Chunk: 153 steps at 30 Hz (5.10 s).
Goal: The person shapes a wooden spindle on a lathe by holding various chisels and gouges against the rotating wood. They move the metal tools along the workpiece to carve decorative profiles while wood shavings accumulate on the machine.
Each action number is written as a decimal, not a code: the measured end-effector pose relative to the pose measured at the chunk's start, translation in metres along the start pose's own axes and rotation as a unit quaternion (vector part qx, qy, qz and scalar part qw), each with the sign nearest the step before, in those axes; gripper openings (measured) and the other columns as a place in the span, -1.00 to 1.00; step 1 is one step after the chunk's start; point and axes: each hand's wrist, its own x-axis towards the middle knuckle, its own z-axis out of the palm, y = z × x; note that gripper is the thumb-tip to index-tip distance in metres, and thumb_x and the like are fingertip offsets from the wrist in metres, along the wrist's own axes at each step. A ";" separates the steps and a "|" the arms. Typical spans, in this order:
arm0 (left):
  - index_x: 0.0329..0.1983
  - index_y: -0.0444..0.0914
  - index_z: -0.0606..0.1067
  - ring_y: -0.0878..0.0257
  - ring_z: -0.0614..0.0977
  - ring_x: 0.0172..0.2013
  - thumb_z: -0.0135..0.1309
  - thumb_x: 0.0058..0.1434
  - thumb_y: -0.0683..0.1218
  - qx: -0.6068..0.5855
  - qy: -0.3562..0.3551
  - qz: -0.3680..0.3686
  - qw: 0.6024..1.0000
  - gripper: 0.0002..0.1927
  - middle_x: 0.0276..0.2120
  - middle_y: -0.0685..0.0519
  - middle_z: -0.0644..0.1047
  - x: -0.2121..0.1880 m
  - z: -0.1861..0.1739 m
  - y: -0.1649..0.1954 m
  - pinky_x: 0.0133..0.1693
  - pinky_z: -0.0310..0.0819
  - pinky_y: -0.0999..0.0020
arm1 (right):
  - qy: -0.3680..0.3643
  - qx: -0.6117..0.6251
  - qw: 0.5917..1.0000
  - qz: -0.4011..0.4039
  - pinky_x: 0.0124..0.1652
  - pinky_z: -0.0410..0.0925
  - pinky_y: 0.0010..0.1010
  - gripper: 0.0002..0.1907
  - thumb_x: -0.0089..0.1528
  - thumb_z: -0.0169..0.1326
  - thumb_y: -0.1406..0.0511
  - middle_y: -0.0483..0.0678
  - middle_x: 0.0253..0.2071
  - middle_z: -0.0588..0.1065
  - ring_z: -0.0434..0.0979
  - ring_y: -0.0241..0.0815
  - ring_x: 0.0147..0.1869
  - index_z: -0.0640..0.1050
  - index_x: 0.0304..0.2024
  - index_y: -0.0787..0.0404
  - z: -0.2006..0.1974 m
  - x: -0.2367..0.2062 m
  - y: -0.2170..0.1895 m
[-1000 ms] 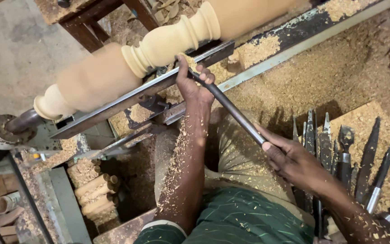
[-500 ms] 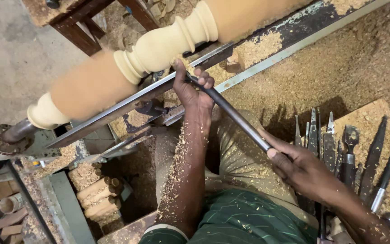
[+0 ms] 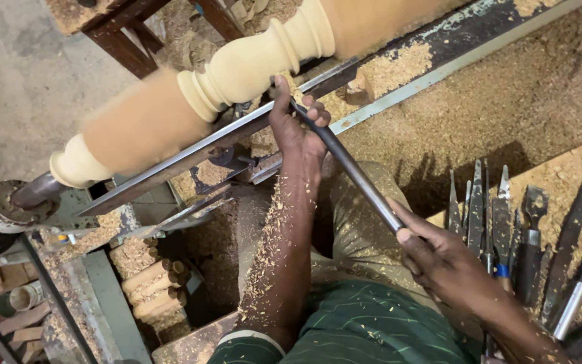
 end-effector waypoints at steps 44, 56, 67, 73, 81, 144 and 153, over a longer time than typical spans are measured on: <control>-0.06 -0.26 0.54 -0.12 0.66 -0.20 0.42 -0.13 0.15 0.910 -0.143 0.364 0.139 -0.37 -0.23 -0.17 0.63 0.006 0.066 0.095 -0.16 0.55 0.00 | 0.290 -0.177 0.907 0.250 -0.34 0.49 -0.12 -0.35 0.32 -0.09 -0.21 0.09 -0.57 0.50 0.57 0.02 -0.45 0.60 0.00 0.16 0.020 -0.072 0.286; -0.23 -0.20 0.63 0.05 0.71 -0.36 0.23 0.13 -0.04 0.827 -0.151 0.448 0.303 -0.81 -0.34 -0.09 0.67 -0.030 0.061 0.078 -0.21 0.63 0.17 | 0.187 -0.279 0.915 0.221 -0.03 0.54 -0.12 -0.48 0.21 0.03 -0.13 0.07 -0.24 0.67 0.69 0.06 -0.14 0.70 -0.07 0.06 0.019 -0.065 0.336; -0.37 -0.23 0.53 -0.06 0.62 -0.36 0.13 0.15 -0.11 0.830 -0.448 0.278 0.182 -0.92 -0.34 -0.09 0.58 -0.124 -0.086 -0.045 -0.27 0.51 0.03 | 0.144 -0.238 0.942 0.188 0.30 0.41 -0.25 -0.42 0.19 0.06 -0.05 0.05 0.09 0.63 0.62 -0.04 0.24 0.55 0.22 -0.07 -0.028 -0.073 0.112; -0.30 -0.22 0.54 -0.02 0.62 -0.36 0.15 0.13 -0.12 0.893 -0.413 0.150 0.102 -0.90 -0.33 -0.09 0.58 -0.126 -0.087 -0.068 -0.29 0.53 0.07 | 0.038 -0.253 0.824 -0.505 0.31 0.37 -0.17 -0.53 0.36 0.09 0.09 0.03 0.20 0.50 0.52 -0.05 0.32 0.39 0.29 -0.02 0.061 -0.129 -0.071; -0.24 -0.19 0.54 0.03 0.63 -0.33 0.16 0.13 -0.11 0.914 -0.384 0.057 0.120 -0.86 -0.30 -0.07 0.59 -0.131 -0.105 -0.067 -0.28 0.54 0.13 | 0.077 -0.130 0.575 -0.804 0.12 0.49 -0.14 -0.52 0.43 0.16 0.15 0.02 0.12 0.43 0.57 0.00 0.19 0.30 0.29 0.11 0.162 -0.057 -0.076; 0.23 -0.08 0.51 0.06 0.35 0.41 0.22 0.24 -0.01 0.596 -0.633 -0.262 0.418 -0.54 0.40 0.05 0.41 -0.310 -0.057 0.020 0.37 0.14 -0.12 | 0.282 -0.182 0.942 -0.022 0.09 0.46 -0.25 -0.46 0.17 0.27 0.15 0.04 0.04 0.60 0.60 -0.12 0.08 0.58 0.21 0.05 -0.112 -0.036 0.103; -0.28 -0.17 0.59 0.18 0.68 -0.04 0.21 0.31 -0.10 0.523 -0.565 -0.113 0.627 -0.94 -0.18 0.03 0.64 -0.306 -0.053 -0.005 0.04 0.62 0.20 | 0.424 -0.196 0.884 0.000 -0.02 0.47 -0.29 -0.47 0.23 0.29 0.24 0.06 -0.03 0.61 0.63 -0.13 -0.02 0.53 0.22 0.26 -0.165 -0.141 0.178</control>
